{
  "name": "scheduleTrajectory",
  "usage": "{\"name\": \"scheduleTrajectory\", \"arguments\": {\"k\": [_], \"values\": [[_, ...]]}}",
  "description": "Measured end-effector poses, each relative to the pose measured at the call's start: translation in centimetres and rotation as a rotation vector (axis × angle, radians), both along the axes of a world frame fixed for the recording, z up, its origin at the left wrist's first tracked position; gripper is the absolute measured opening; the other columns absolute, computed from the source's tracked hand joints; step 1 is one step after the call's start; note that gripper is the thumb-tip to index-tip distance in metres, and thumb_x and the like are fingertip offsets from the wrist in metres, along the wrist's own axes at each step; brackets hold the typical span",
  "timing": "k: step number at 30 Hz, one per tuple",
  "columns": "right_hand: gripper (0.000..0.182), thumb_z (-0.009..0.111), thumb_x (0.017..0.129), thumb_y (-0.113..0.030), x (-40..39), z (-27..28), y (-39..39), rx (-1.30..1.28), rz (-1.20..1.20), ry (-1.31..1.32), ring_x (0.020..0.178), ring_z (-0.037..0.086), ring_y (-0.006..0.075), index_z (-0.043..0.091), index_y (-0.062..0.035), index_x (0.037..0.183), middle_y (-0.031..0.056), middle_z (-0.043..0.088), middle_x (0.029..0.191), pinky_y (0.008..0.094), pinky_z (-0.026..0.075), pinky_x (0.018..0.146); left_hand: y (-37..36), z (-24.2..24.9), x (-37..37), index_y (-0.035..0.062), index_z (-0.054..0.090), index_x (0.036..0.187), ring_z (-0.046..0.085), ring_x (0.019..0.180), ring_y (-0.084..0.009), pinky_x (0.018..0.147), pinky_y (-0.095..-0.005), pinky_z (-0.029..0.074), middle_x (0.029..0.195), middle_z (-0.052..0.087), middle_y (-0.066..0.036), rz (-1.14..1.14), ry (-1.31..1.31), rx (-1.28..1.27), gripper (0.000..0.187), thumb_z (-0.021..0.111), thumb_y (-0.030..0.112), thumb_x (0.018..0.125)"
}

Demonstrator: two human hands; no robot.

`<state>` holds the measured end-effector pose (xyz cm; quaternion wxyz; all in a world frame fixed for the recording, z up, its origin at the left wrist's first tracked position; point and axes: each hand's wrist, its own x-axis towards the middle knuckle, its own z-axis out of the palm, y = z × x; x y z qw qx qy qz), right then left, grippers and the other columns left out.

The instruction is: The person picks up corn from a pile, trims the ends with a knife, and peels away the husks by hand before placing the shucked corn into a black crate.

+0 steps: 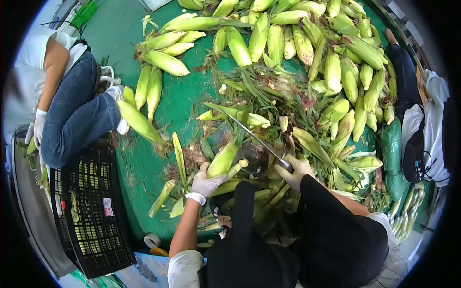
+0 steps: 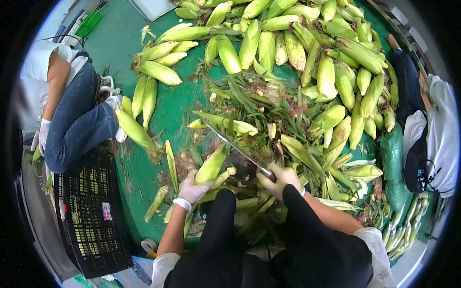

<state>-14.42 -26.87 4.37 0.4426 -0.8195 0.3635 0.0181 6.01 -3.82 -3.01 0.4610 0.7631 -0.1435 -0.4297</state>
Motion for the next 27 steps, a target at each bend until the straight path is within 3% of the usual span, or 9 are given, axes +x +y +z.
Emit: {"name": "scheduleTrajectory", "arguments": {"k": [3,8,10,11,12,15,19,23,27], "values": [[0.031,0.072,0.083,-0.030,2.2,3.9,-0.8,-0.085,0.078,-0.291,0.047,0.056,0.0315,0.055,-0.0037,0.079,0.0154,0.054,0.056,0.0376,0.045,0.048,-1.0,3.2,0.0,0.0063,0.052,0.115,0.063,0.096,-0.0411,0.083,-0.0450,0.049,0.098,0.065,-0.027,-0.344,-0.378,0.595,0.071,0.069,0.057,0.069],[0.021,0.067,0.085,-0.017,4.6,5.2,0.1,0.041,0.094,-0.706,0.048,0.040,0.0191,0.052,-0.0026,0.080,0.0088,0.047,0.057,0.0299,0.038,0.048,-0.8,1.7,1.2,0.0039,0.058,0.112,0.066,0.093,-0.0334,0.082,-0.0377,0.050,0.098,0.068,-0.019,-0.338,-0.340,0.586,0.066,0.076,0.049,0.067],[0.024,0.062,0.088,-0.024,3.9,-0.1,1.1,0.005,0.134,-0.408,0.062,0.063,0.0344,0.060,-0.0006,0.094,0.0193,0.063,0.071,0.0394,0.050,0.059,-0.7,2.0,1.4,0.0043,0.059,0.110,0.066,0.093,-0.0325,0.082,-0.0374,0.050,0.098,0.068,-0.020,-0.312,-0.331,0.532,0.064,0.077,0.048,0.067],[0.037,0.058,0.089,-0.035,3.9,-2.1,1.5,0.001,0.222,0.177,0.076,0.064,0.0415,0.063,0.0004,0.099,0.0253,0.065,0.078,0.0462,0.051,0.070,-0.4,1.3,1.5,0.0024,0.060,0.111,0.067,0.094,-0.0297,0.083,-0.0365,0.050,0.101,0.069,-0.017,-0.311,-0.360,0.534,0.062,0.078,0.044,0.069],[0.046,0.054,0.088,-0.043,2.5,-6.4,1.7,0.112,0.208,0.238,0.074,0.064,0.0422,0.065,0.0013,0.091,0.0272,0.064,0.076,0.0482,0.050,0.072,0.3,1.3,1.2,0.0024,0.060,0.111,0.067,0.094,-0.0297,0.083,-0.0365,0.050,0.101,0.069,-0.017,-0.307,-0.372,0.530,0.062,0.078,0.044,0.069],[0.053,0.054,0.087,-0.046,1.4,-5.9,0.7,0.316,0.026,0.312,0.071,0.065,0.0383,0.066,0.0046,0.082,0.0254,0.064,0.072,0.0447,0.050,0.070,1.2,3.7,1.7,0.0005,0.054,0.127,0.065,0.100,-0.0219,0.089,-0.0334,0.050,0.108,0.066,-0.010,0.097,0.405,-0.099,0.058,0.074,0.010,0.074],[0.057,0.058,0.083,-0.051,0.5,-6.4,0.0,0.306,-0.009,0.323,0.069,0.066,0.0335,0.066,0.0054,0.082,0.0215,0.065,0.069,0.0415,0.051,0.069,-1.6,7.2,0.7,0.0008,0.047,0.130,0.058,0.110,-0.0241,0.095,-0.0358,0.048,0.119,0.059,-0.012,0.348,0.522,-0.765,0.061,0.069,0.001,0.072],[0.055,0.061,0.081,-0.050,1.6,-2.1,-0.7,0.101,-0.062,0.068,0.065,0.063,0.0362,0.065,0.0044,0.078,0.0237,0.059,0.064,0.0424,0.049,0.065,-6.0,5.4,3.7,0.0028,0.048,0.128,0.054,0.116,-0.0242,0.104,-0.0372,0.041,0.123,0.057,-0.009,0.571,0.319,-0.969,0.058,0.066,-0.005,0.074],[0.034,0.064,0.088,-0.029,3.9,4.7,-1.9,0.068,-0.193,-0.357,0.047,0.042,0.0167,0.056,0.0019,0.078,0.0117,0.046,0.053,0.0323,0.039,0.050,-4.5,-0.9,4.4,0.0037,0.048,0.129,0.051,0.121,-0.0261,0.107,-0.0395,0.037,0.124,0.056,-0.010,0.644,0.409,-0.929,0.058,0.060,-0.012,0.074]]}}
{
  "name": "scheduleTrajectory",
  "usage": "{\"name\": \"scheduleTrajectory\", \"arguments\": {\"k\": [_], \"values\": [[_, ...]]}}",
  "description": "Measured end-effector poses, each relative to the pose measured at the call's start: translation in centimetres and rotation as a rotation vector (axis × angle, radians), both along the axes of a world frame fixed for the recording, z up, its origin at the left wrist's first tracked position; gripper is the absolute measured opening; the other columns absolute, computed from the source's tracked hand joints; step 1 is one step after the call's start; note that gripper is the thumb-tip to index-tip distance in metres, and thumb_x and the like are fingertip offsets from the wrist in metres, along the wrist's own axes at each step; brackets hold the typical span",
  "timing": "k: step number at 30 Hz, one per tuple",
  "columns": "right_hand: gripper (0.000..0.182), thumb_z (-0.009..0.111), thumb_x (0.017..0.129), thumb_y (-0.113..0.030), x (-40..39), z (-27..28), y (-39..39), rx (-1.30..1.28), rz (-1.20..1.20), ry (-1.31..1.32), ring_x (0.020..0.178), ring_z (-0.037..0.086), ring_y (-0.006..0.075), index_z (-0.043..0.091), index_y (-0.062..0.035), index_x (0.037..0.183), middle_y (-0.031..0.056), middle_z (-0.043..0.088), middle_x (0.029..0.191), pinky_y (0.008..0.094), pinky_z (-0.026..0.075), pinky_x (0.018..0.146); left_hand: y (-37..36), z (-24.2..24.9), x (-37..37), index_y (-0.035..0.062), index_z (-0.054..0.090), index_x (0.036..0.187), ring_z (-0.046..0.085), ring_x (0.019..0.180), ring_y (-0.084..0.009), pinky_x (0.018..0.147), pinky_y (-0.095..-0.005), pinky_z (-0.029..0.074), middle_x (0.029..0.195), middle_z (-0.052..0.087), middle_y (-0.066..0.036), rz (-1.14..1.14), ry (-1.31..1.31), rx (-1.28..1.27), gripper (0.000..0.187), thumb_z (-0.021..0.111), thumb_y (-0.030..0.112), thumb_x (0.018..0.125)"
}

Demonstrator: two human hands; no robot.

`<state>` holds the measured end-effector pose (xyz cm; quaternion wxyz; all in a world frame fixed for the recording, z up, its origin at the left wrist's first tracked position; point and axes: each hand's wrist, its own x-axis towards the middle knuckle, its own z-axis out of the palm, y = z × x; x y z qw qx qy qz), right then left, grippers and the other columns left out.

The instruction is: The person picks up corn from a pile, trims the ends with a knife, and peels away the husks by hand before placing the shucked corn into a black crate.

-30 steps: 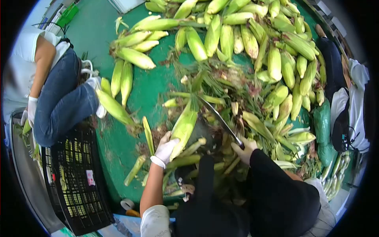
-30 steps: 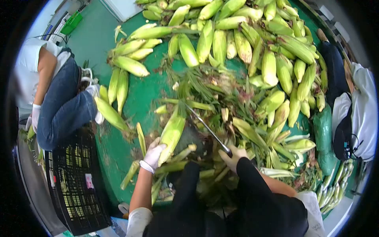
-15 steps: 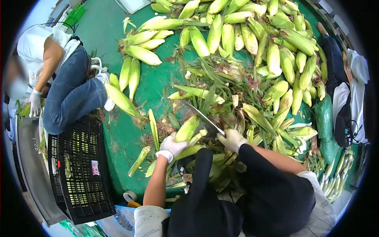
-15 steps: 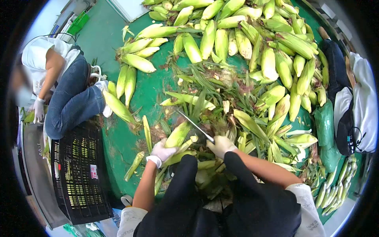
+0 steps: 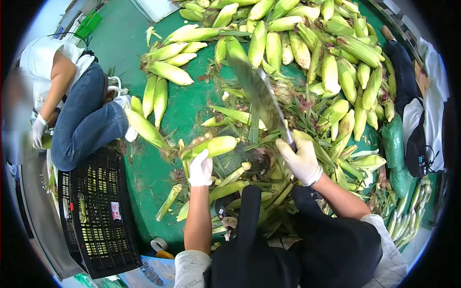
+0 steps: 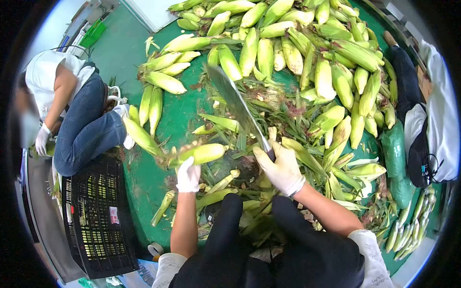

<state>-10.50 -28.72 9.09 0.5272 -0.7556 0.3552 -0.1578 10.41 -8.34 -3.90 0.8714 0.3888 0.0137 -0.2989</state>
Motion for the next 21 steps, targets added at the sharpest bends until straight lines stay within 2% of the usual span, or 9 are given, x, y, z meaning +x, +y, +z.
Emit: {"name": "scheduleTrajectory", "arguments": {"k": [4,7,9,13,17,18,19,20,21], "values": [[0.022,0.062,0.090,-0.020,1.4,0.5,2.4,0.226,-0.085,-0.414,0.051,0.039,0.0099,0.055,0.0000,0.084,0.0074,0.047,0.058,0.0263,0.036,0.050,5.1,-4.3,-1.1,0.0010,0.050,0.127,0.047,0.125,-0.0286,0.110,-0.0425,0.034,0.129,0.055,-0.013,-0.064,0.202,-0.115,0.055,0.059,-0.012,0.074],[0.022,0.060,0.089,-0.021,0.0,-7.0,4.7,-0.086,0.086,-0.084,0.059,0.061,0.0230,0.059,0.0011,0.088,0.0138,0.060,0.064,0.0351,0.048,0.059,7.6,-6.6,-1.0,-0.0012,0.050,0.127,0.047,0.125,-0.0304,0.110,-0.0444,0.034,0.128,0.055,-0.014,-0.127,0.273,-0.023,0.057,0.059,-0.011,0.071],[0.032,0.060,0.087,-0.030,-0.6,-11.4,4.8,0.164,0.286,0.557,0.066,0.066,0.0307,0.062,0.0021,0.086,0.0171,0.062,0.065,0.0401,0.051,0.064,8.1,-6.2,-1.2,-0.0047,0.045,0.130,0.044,0.129,-0.0325,0.113,-0.0442,0.030,0.133,0.050,-0.020,-0.157,0.148,0.076,0.063,0.063,-0.004,0.070],[0.045,0.061,0.086,-0.039,-2.4,-13.1,5.2,0.719,-0.012,0.458,0.045,0.057,0.0170,0.062,0.0041,0.077,0.0100,0.060,0.060,0.0334,0.046,0.046,7.4,-3.3,-1.3,-0.0002,0.047,0.131,0.042,0.130,-0.0330,0.114,-0.0455,0.029,0.134,0.050,-0.019,-0.113,0.207,-0.074,0.067,0.060,-0.006,0.065],[0.051,0.059,0.086,-0.047,-5.3,-11.9,3.9,0.636,0.155,0.645,0.052,0.060,0.0211,0.064,0.0040,0.079,0.0115,0.058,0.058,0.0362,0.047,0.050,0.8,1.0,-0.3,-0.0014,0.047,0.130,0.043,0.129,-0.0336,0.113,-0.0456,0.029,0.133,0.051,-0.019,-0.233,0.059,-0.200,0.066,0.063,-0.003,0.066],[0.057,0.054,0.086,-0.052,-7.3,-15.7,4.7,0.609,0.248,0.608,0.058,0.064,0.0240,0.066,0.0032,0.081,0.0149,0.061,0.062,0.0376,0.050,0.055,-2.3,1.4,0.4,-0.0015,0.047,0.129,0.045,0.128,-0.0329,0.113,-0.0458,0.030,0.132,0.052,-0.018,-0.309,0.103,-0.193,0.060,0.063,0.002,0.072],[0.060,0.050,0.085,-0.056,-7.6,-13.5,4.5,0.494,0.285,0.596,0.064,0.066,0.0262,0.067,0.0019,0.083,0.0175,0.065,0.067,0.0376,0.051,0.059,-5.8,2.0,1.0,-0.0016,0.047,0.129,0.046,0.126,-0.0321,0.112,-0.0460,0.031,0.131,0.052,-0.018,-0.381,0.144,-0.187,0.055,0.062,0.007,0.077],[0.047,0.060,0.087,-0.043,-7.4,-11.4,4.2,0.535,0.233,0.586,0.050,0.054,0.0135,0.062,0.0000,0.068,0.0058,0.057,0.057,0.0307,0.044,0.050,-10.1,3.2,1.3,-0.0009,0.047,0.129,0.046,0.126,-0.0312,0.110,-0.0458,0.033,0.132,0.052,-0.017,-0.448,0.144,-0.117,0.053,0.061,0.015,0.081],[0.046,0.061,0.087,-0.041,-7.8,-12.6,4.3,0.496,0.259,0.580,0.050,0.054,0.0134,0.062,0.0006,0.069,0.0061,0.057,0.057,0.0299,0.043,0.050,-15.0,4.2,1.4,-0.0002,0.047,0.130,0.047,0.125,-0.0304,0.108,-0.0456,0.035,0.133,0.051,-0.017,-0.506,0.145,-0.041,0.051,0.059,0.022,0.086]]}}
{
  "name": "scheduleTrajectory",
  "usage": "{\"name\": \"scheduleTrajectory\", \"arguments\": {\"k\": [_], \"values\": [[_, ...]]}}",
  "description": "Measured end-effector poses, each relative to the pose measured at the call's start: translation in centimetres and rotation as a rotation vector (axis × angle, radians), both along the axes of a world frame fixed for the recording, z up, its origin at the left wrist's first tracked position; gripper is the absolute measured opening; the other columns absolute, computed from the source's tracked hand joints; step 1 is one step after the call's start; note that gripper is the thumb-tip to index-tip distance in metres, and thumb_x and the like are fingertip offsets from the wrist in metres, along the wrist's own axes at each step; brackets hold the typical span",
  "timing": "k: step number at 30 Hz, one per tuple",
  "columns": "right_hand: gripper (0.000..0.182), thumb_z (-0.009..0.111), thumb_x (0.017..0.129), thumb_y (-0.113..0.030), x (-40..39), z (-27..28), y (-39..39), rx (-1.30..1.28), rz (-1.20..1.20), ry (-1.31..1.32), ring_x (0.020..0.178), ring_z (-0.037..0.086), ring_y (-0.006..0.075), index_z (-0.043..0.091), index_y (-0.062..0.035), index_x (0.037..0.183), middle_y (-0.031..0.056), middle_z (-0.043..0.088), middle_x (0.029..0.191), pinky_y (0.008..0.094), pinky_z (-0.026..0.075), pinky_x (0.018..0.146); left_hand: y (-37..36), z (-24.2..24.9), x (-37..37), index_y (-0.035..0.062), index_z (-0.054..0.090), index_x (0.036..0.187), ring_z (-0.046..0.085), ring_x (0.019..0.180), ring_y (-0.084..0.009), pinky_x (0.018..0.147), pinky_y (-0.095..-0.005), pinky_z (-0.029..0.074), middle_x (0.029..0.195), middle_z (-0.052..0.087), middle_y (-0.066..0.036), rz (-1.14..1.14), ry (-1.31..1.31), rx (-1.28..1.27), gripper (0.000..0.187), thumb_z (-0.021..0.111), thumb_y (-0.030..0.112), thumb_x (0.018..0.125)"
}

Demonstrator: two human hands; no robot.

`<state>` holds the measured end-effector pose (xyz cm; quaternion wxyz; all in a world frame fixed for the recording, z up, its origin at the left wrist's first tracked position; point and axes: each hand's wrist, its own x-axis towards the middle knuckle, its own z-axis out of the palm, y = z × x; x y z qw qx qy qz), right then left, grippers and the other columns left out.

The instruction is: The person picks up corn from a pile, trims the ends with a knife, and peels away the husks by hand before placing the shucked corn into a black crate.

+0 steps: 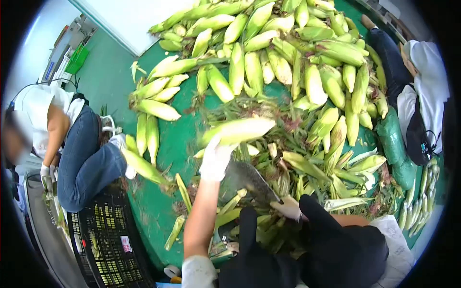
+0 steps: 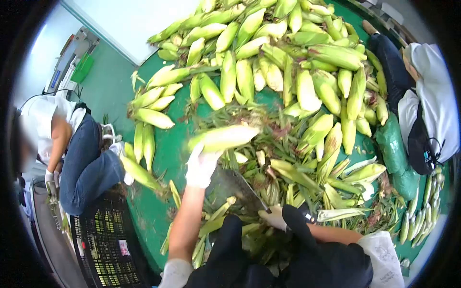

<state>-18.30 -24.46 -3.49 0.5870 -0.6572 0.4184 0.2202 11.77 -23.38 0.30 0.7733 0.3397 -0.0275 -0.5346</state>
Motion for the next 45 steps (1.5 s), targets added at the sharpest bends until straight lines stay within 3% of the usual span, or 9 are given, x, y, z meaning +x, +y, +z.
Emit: {"name": "scheduleTrajectory", "arguments": {"k": [4,8,11,16,24,30,38,41,45], "values": [[0.045,0.061,0.087,-0.041,0.0,-0.9,-0.1,0.127,-0.080,-0.011,0.051,0.054,0.0126,0.061,-0.0005,0.068,0.0057,0.057,0.058,0.0298,0.043,0.050,-21.4,7.7,-2.7,0.0022,0.047,0.129,0.052,0.119,-0.0296,0.103,-0.0461,0.040,0.126,0.055,-0.019,-0.167,0.195,-0.233,0.045,0.051,0.029,0.094],[0.041,0.060,0.089,-0.037,0.0,-1.1,-1.3,0.342,-0.122,0.036,0.050,0.053,0.0116,0.060,-0.0017,0.069,0.0038,0.057,0.059,0.0289,0.042,0.050,-30.1,10.6,0.0,-0.0029,0.057,0.114,0.065,0.095,-0.0324,0.086,-0.0413,0.053,0.099,0.066,-0.023,-0.265,-0.440,-0.410,0.038,0.059,0.028,0.092],[0.047,0.061,0.086,-0.042,-0.9,-2.4,-1.3,0.388,-0.132,-0.002,0.056,0.060,0.0175,0.066,0.0040,0.080,0.0092,0.062,0.063,0.0320,0.048,0.054,-27.9,1.5,8.5,0.0014,0.060,0.099,0.064,0.075,-0.0231,0.067,-0.0396,0.051,0.087,0.067,-0.012,0.428,-1.018,0.501,0.040,0.076,0.027,0.072],[0.040,0.060,0.089,-0.036,0.1,0.4,-1.7,0.400,-0.147,-0.004,0.049,0.055,0.0128,0.061,-0.0002,0.071,0.0042,0.057,0.057,0.0287,0.044,0.049,-19.5,-2.6,13.3,-0.0034,0.048,0.120,0.056,0.108,-0.0385,0.089,-0.0432,0.050,0.117,0.052,-0.025,0.316,-1.203,1.538,0.067,0.071,0.039,0.073],[0.040,0.061,0.089,-0.037,-0.7,-1.3,-0.4,0.409,-0.158,0.098,0.047,0.052,0.0118,0.061,-0.0023,0.070,0.0029,0.055,0.056,0.0288,0.041,0.047,-16.1,-6.5,19.2,-0.0050,0.031,0.137,0.051,0.121,-0.0386,0.102,-0.0416,0.042,0.132,0.050,-0.028,-0.080,-1.161,1.257,0.077,0.066,0.035,0.082],[0.046,0.059,0.088,-0.043,-1.2,-2.0,-1.2,0.303,-0.123,0.068,0.050,0.053,0.0144,0.060,-0.0023,0.068,0.0040,0.056,0.058,0.0308,0.043,0.050,-13.8,-7.9,18.1,0.0009,0.057,0.070,0.042,0.057,-0.0117,0.054,-0.0301,0.034,0.063,0.052,-0.001,0.293,-0.792,0.605,0.024,0.056,0.016,0.089],[0.046,0.061,0.085,-0.042,0.1,1.1,-1.5,0.293,-0.150,0.040,0.050,0.056,0.0163,0.061,0.0006,0.068,0.0069,0.057,0.056,0.0324,0.044,0.051,16.1,-2.8,4.2,-0.0002,0.066,0.088,0.062,0.078,-0.0217,0.076,-0.0312,0.049,0.084,0.066,-0.014,-0.233,-0.814,0.803,0.017,0.066,0.016,0.085],[0.047,0.061,0.082,-0.042,-1.1,-1.3,-0.9,0.168,-0.052,-0.010,0.053,0.058,0.0195,0.063,0.0018,0.068,0.0101,0.056,0.055,0.0366,0.045,0.056,21.0,0.4,1.3,0.0074,0.064,0.100,0.052,0.106,-0.0385,0.090,-0.0480,0.043,0.114,0.056,-0.023,-0.214,-1.855,1.250,0.034,0.072,0.025,0.072],[0.047,0.060,0.083,-0.043,0.0,-0.6,-0.9,0.079,-0.019,-0.008,0.055,0.059,0.0213,0.064,0.0029,0.074,0.0106,0.058,0.059,0.0369,0.046,0.060,19.6,-7.8,2.5,-0.0045,0.040,0.127,0.049,0.112,-0.0316,0.098,-0.0378,0.039,0.120,0.052,-0.020,0.209,-1.042,0.953,0.064,0.069,0.020,0.076]]}}
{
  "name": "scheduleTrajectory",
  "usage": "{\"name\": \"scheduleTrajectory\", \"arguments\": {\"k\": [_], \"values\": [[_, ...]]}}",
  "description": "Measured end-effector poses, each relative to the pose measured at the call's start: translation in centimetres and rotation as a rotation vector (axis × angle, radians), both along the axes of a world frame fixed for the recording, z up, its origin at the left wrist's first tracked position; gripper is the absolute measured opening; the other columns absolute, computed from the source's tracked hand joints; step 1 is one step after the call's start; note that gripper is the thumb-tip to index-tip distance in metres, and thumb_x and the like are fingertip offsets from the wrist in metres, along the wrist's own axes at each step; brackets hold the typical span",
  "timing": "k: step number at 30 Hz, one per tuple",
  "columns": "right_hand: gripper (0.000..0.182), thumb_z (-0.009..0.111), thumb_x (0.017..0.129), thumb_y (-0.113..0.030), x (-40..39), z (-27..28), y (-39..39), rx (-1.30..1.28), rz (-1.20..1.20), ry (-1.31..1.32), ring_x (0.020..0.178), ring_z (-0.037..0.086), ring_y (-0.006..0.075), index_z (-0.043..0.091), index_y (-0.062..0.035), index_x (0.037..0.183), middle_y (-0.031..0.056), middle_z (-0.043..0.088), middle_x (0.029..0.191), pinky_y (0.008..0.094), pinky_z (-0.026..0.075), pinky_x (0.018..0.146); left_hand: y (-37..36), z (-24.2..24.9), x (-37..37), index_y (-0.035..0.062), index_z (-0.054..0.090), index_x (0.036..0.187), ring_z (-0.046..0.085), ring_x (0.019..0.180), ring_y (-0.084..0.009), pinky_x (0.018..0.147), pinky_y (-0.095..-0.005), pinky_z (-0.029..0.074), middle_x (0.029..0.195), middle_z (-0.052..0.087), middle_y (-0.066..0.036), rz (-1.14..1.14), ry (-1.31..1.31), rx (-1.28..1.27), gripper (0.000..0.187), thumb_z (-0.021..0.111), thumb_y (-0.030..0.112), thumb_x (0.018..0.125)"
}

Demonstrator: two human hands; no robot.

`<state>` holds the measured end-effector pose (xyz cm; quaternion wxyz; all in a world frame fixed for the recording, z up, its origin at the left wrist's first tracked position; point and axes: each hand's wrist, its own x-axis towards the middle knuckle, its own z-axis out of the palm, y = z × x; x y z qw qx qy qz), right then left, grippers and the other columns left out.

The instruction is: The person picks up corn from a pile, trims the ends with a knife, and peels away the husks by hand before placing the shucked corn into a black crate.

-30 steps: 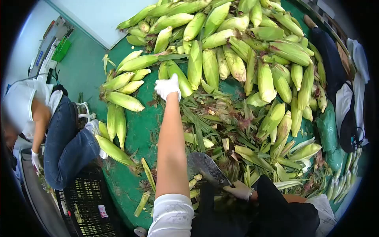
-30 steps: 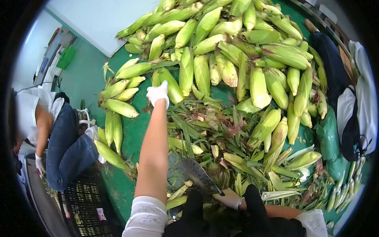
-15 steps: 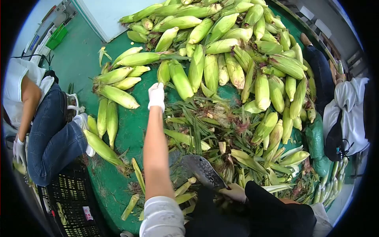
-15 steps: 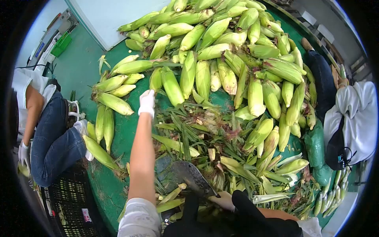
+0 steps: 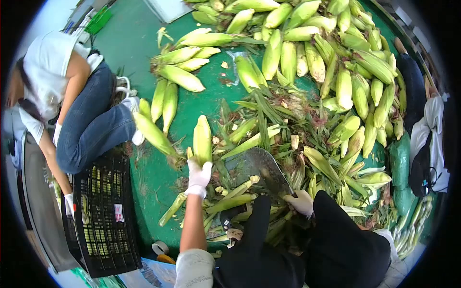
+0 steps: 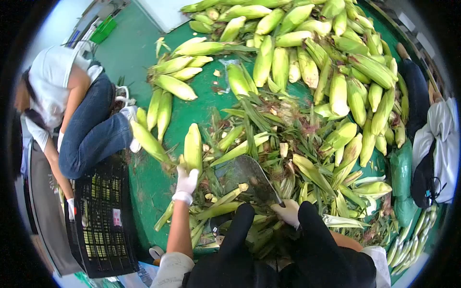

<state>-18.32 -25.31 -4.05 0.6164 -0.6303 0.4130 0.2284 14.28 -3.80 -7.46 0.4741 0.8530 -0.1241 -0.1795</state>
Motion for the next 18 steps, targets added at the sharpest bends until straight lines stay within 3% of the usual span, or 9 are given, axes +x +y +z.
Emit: {"name": "scheduleTrajectory", "arguments": {"k": [1,3,5,7,9,13,15,16,18], "values": [[0.046,0.060,0.083,-0.043,0.5,0.7,-0.3,-0.018,0.040,0.056,0.056,0.059,0.0213,0.063,0.0030,0.079,0.0110,0.059,0.061,0.0374,0.047,0.061,-1.1,-0.7,0.1,-0.0069,0.034,0.131,0.051,0.112,-0.0281,0.097,-0.0360,0.040,0.122,0.052,-0.021,0.056,-0.180,0.032,0.072,0.071,0.019,0.075],[0.045,0.060,0.084,-0.042,1.3,2.2,-0.3,-0.077,0.100,0.108,0.060,0.063,0.0259,0.063,0.0021,0.089,0.0147,0.063,0.067,0.0390,0.050,0.061,-2.1,-1.4,0.1,-0.0064,0.040,0.129,0.061,0.094,-0.0259,0.086,-0.0333,0.047,0.109,0.063,-0.018,0.155,0.067,-0.057,0.073,0.075,0.015,0.069],[0.042,0.059,0.085,-0.041,2.1,2.2,-0.3,-0.393,0.225,-0.044,0.063,0.064,0.0319,0.063,0.0009,0.085,0.0190,0.064,0.070,0.0417,0.051,0.060,-1.8,-1.1,-0.2,-0.0051,0.051,0.119,0.062,0.084,-0.0247,0.078,-0.0330,0.050,0.101,0.067,-0.015,0.154,0.002,0.515,0.060,0.076,0.011,0.067],[0.042,0.059,0.084,-0.041,3.9,1.9,-1.6,-0.728,0.366,-0.243,0.066,0.065,0.0367,0.063,0.0006,0.084,0.0226,0.065,0.073,0.0444,0.053,0.064,0.5,-2.0,0.5,-0.0031,0.059,0.109,0.063,0.078,-0.0207,0.071,-0.0311,0.050,0.097,0.068,-0.012,0.195,0.255,-0.062,0.044,0.075,0.007,0.069],[0.041,0.059,0.084,-0.040,8.7,6.5,-4.4,-0.666,0.445,-0.161,0.067,0.065,0.0371,0.063,0.0003,0.083,0.0232,0.064,0.072,0.0462,0.053,0.067,0.6,5.3,-1.6,-0.0012,0.061,0.107,0.063,0.076,-0.0164,0.067,-0.0298,0.050,0.094,0.069,-0.008,0.301,0.511,-0.061,0.039,0.073,-0.001,0.070],[0.042,0.058,0.088,-0.040,13.9,5.8,-6.2,-0.904,0.112,-0.341,0.064,0.063,0.0381,0.063,0.0010,0.083,0.0224,0.062,0.067,0.0454,0.051,0.062,5.2,7.6,-7.1,0.0016,0.059,0.115,0.062,0.092,-0.0213,0.088,-0.0313,0.047,0.106,0.067,-0.010,-0.028,0.272,-0.134,0.051,0.081,0.020,0.072],[0.042,0.059,0.090,-0.040,13.9,7.7,-6.0,-0.774,-0.077,-0.497,0.060,0.061,0.0382,0.061,0.0015,0.082,0.0220,0.061,0.065,0.0444,0.048,0.058,6.6,6.6,-7.8,0.0027,0.055,0.123,0.058,0.102,-0.0202,0.093,-0.0325,0.044,0.108,0.064,-0.008,-0.318,-0.172,0.108,0.065,0.084,0.026,0.070],[0.038,0.061,0.090,-0.036,13.7,8.9,-5.8,-0.764,-0.105,-0.562,0.051,0.055,0.0343,0.060,0.0014,0.081,0.0195,0.058,0.061,0.0407,0.045,0.054,5.9,6.2,-7.9,0.0103,0.051,0.125,0.064,0.085,-0.0329,0.084,-0.0396,0.050,0.087,0.065,-0.015,-0.454,-0.534,0.186,0.065,0.079,0.026,0.069],[0.037,0.063,0.089,-0.035,12.9,12.7,-5.2,-0.747,-0.098,-0.605,0.049,0.052,0.0310,0.059,0.0012,0.081,0.0182,0.057,0.060,0.0382,0.045,0.053,4.0,6.3,-8.4,0.0099,0.049,0.123,0.064,0.080,-0.0350,0.078,-0.0429,0.050,0.084,0.066,-0.016,-0.442,-0.374,0.444,0.060,0.075,0.026,0.072]]}}
